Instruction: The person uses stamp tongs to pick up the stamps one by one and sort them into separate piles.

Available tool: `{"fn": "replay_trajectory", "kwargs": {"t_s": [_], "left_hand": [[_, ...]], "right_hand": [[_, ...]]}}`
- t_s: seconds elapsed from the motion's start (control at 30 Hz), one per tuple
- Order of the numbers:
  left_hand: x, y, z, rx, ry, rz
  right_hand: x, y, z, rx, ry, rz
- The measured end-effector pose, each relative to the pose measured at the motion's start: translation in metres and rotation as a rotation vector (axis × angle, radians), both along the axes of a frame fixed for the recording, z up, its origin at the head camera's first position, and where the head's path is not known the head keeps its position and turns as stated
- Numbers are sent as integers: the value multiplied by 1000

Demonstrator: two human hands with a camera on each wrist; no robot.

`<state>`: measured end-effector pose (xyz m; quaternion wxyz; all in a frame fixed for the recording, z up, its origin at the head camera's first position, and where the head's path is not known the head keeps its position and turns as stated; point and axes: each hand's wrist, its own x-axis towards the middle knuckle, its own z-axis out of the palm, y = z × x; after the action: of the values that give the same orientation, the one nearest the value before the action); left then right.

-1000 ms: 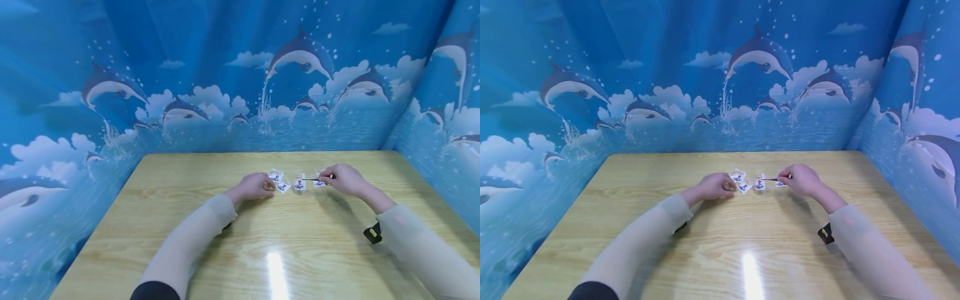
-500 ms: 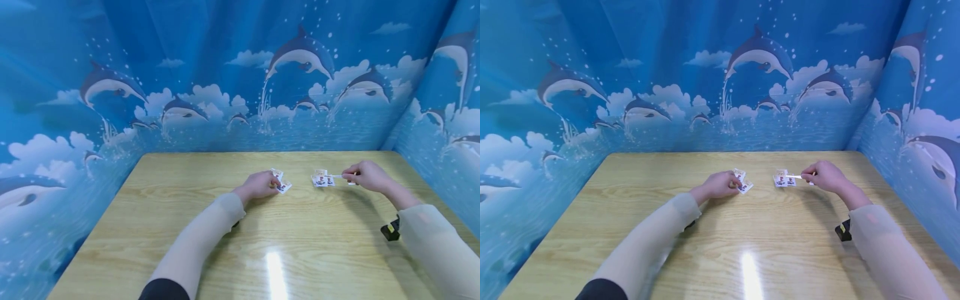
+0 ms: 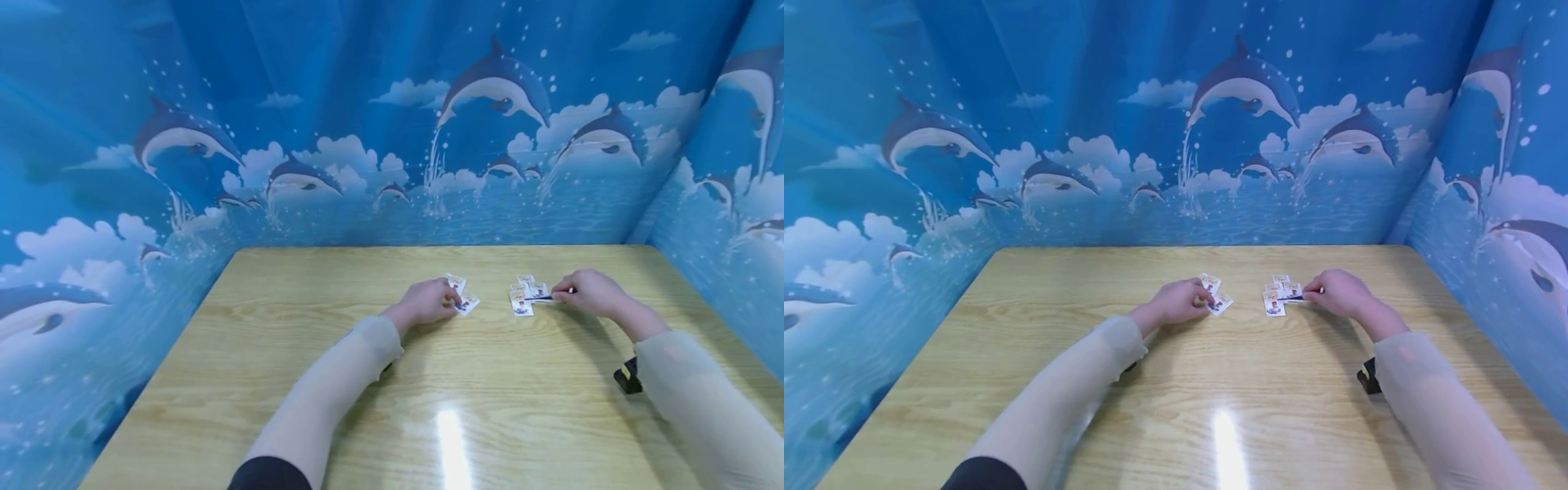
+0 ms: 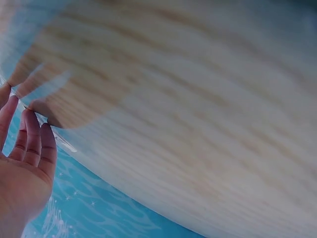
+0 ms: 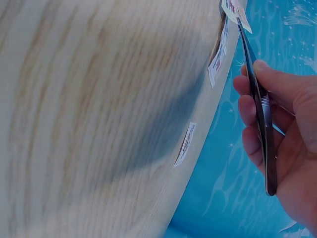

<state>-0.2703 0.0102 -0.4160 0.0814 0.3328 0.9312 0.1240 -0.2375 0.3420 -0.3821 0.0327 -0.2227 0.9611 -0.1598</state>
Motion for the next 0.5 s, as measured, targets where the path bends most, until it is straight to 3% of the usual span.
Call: {"fn": "replay_trajectory", "kwargs": {"t_s": [0.33, 0.5], "left_hand": [[1, 0, -1, 5, 10, 5], [1, 0, -1, 6, 12, 5]], "right_hand": [[1, -2, 1, 55, 23, 14], [5, 1, 3, 53, -1, -32]]}}
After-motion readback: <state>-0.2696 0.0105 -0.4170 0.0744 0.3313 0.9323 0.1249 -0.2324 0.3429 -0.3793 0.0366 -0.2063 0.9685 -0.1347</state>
